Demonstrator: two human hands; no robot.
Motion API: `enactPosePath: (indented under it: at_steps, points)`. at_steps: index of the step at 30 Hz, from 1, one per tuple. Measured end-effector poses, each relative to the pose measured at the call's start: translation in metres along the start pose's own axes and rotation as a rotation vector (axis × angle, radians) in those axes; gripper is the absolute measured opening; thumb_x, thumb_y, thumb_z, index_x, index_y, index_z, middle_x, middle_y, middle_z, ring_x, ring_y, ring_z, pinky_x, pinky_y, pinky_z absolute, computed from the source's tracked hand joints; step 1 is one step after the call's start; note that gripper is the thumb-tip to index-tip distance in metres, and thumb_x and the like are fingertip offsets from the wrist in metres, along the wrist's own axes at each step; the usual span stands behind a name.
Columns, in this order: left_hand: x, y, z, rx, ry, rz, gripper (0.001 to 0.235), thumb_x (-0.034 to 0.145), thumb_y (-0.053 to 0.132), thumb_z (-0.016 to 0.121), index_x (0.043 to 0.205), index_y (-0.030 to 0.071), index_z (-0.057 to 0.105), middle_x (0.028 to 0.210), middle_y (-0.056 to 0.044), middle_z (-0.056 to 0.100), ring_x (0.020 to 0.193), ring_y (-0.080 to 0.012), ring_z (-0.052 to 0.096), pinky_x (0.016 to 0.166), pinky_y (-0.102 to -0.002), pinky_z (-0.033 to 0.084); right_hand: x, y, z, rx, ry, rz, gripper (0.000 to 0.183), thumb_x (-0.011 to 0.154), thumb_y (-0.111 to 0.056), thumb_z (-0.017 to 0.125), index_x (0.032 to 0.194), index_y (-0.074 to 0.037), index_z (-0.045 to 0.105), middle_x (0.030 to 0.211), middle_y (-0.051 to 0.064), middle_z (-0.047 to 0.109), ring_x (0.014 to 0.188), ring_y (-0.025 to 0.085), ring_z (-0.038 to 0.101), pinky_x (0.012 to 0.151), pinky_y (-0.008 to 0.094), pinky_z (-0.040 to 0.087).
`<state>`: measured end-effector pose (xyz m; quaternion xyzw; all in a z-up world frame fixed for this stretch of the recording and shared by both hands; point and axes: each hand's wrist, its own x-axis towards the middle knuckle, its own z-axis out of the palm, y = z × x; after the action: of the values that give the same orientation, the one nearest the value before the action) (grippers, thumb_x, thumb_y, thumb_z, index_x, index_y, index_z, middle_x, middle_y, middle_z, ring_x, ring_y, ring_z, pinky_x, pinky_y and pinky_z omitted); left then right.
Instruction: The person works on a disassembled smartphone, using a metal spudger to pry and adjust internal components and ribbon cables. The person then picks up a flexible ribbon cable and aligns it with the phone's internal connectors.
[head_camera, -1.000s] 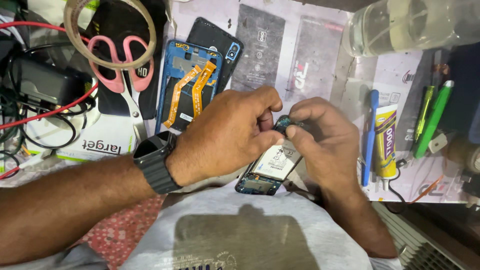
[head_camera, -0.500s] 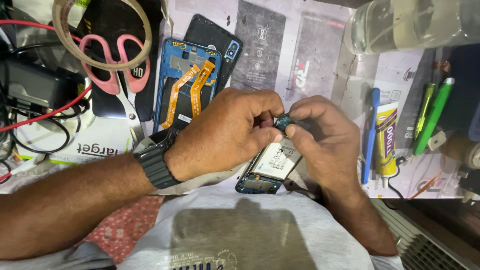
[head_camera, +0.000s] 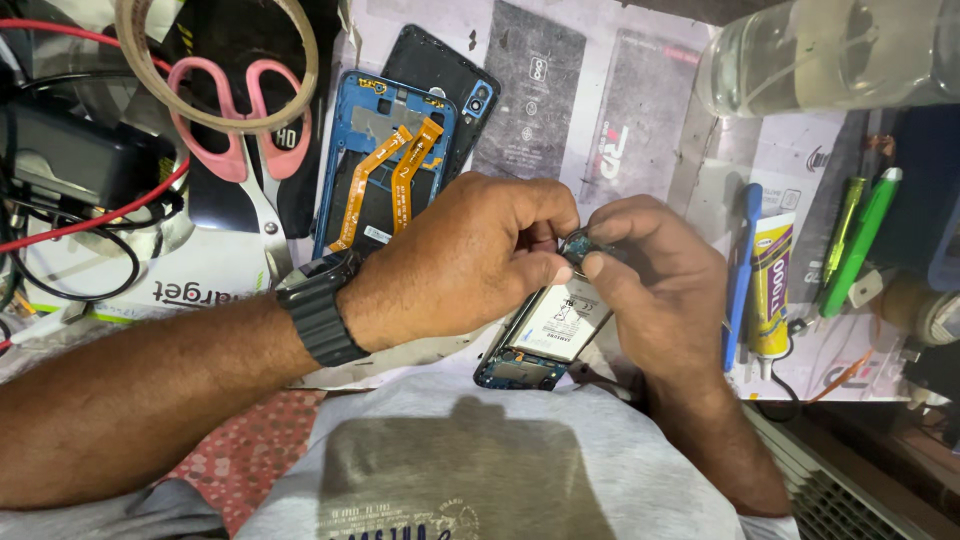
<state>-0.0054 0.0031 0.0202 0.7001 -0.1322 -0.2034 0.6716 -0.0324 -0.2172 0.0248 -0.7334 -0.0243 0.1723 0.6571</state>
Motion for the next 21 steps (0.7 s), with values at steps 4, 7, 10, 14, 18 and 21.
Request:
enactPosePath:
  at_steps: [4,7,10,14,18,21]
  points:
    - [-0.0012,-0.005,0.0008,-0.006,0.003,0.02,0.015,0.087,0.007,0.074,0.099,0.002,0.067,0.073,-0.006,0.069,0.064,-0.0131,0.069,0.059,-0.03,0.055,-0.0004,0.0007,0.0002,0.005,0.002,-0.005,0.017,0.097,0.01,0.065,0.112,0.003,0.063,0.114,0.008,0.065,0.106,0.013,0.063,0.097,0.027,0.052]
    - [-0.0016,-0.0057,0.0008,-0.004,0.0,0.017,0.013,0.087,0.007,0.074,0.097,0.003,0.067,0.072,-0.006,0.069,0.064,-0.0136,0.069,0.059,-0.03,0.055,-0.0001,0.0007,0.0008,0.003,0.005,-0.007,0.017,0.097,0.01,0.066,0.112,0.003,0.063,0.114,0.008,0.065,0.106,0.013,0.063,0.097,0.028,0.052]
    - [-0.0022,-0.0056,0.0011,0.005,-0.006,0.009,0.011,0.087,0.007,0.074,0.095,0.003,0.067,0.073,-0.006,0.07,0.064,-0.0139,0.07,0.059,-0.03,0.055,-0.0004,0.0011,0.0018,0.013,0.011,-0.005,0.017,0.097,0.01,0.066,0.112,0.003,0.063,0.114,0.008,0.065,0.106,0.013,0.063,0.097,0.028,0.052]
    - [-0.0017,-0.0041,0.0009,0.012,-0.004,0.013,0.01,0.087,0.007,0.074,0.095,0.004,0.068,0.073,-0.005,0.07,0.064,-0.0141,0.07,0.059,-0.03,0.055,-0.0007,0.001,0.0022,0.024,0.016,0.008,0.017,0.097,0.01,0.066,0.112,0.004,0.063,0.113,0.008,0.065,0.106,0.013,0.063,0.097,0.028,0.053]
    - [-0.0009,-0.0006,0.0003,0.013,-0.002,0.009,0.01,0.087,0.006,0.073,0.095,0.003,0.068,0.072,-0.005,0.07,0.064,-0.014,0.07,0.059,-0.03,0.056,-0.0002,0.0,0.003,0.011,0.023,0.017,0.017,0.096,0.01,0.067,0.111,0.004,0.063,0.112,0.007,0.065,0.104,0.013,0.063,0.096,0.027,0.053]
    - [0.0004,0.0038,-0.0016,0.018,-0.019,-0.028,0.009,0.087,0.007,0.073,0.094,0.004,0.068,0.072,-0.005,0.07,0.063,-0.0138,0.07,0.057,-0.03,0.056,0.0009,-0.0011,0.0039,0.026,0.008,0.006,0.017,0.096,0.01,0.066,0.112,0.003,0.063,0.111,0.007,0.066,0.103,0.013,0.064,0.095,0.028,0.054]
